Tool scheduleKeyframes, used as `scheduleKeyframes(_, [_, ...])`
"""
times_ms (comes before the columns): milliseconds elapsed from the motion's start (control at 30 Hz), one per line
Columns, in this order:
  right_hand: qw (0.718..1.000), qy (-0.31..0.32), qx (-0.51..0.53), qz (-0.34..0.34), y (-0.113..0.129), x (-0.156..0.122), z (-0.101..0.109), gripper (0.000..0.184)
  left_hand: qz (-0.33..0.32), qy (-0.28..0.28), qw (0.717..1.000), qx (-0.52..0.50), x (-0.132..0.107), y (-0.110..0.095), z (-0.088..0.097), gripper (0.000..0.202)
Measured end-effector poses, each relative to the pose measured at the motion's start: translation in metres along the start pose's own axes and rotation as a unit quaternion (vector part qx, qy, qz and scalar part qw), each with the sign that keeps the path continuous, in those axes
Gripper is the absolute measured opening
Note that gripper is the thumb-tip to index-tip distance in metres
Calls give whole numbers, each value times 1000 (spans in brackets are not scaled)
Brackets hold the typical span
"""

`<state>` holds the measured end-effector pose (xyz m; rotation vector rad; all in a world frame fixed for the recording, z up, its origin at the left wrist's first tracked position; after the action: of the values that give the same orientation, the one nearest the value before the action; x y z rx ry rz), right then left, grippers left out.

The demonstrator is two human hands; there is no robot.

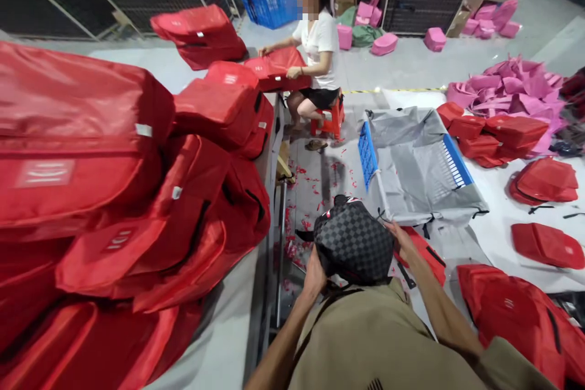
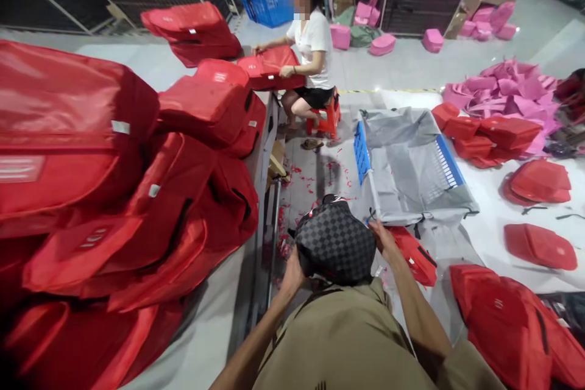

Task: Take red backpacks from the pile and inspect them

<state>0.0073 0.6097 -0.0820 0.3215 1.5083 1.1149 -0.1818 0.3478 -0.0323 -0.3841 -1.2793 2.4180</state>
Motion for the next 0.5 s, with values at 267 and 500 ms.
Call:
scheduleKeyframes(267, [885, -26, -355, 298, 22, -15, -40, 58, -9, -33, 999, 29, 12, -12, 9, 88])
scheduleKeyframes(500, [882, -75, -369, 285, -41, 1, -64, 47, 46, 9, 997, -64, -23, 15, -8, 120])
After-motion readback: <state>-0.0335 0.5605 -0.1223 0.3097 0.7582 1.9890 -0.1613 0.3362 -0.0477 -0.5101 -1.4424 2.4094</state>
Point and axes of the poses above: each hand's wrist, its own x-axis towards the middle knuckle, its own z-axis out of the back of the hand, y = z × x, the point moved 1 cm from there along x, towards the middle knuckle, and after that the axes turned 15 degrees about -y, right-handed, at the moved point
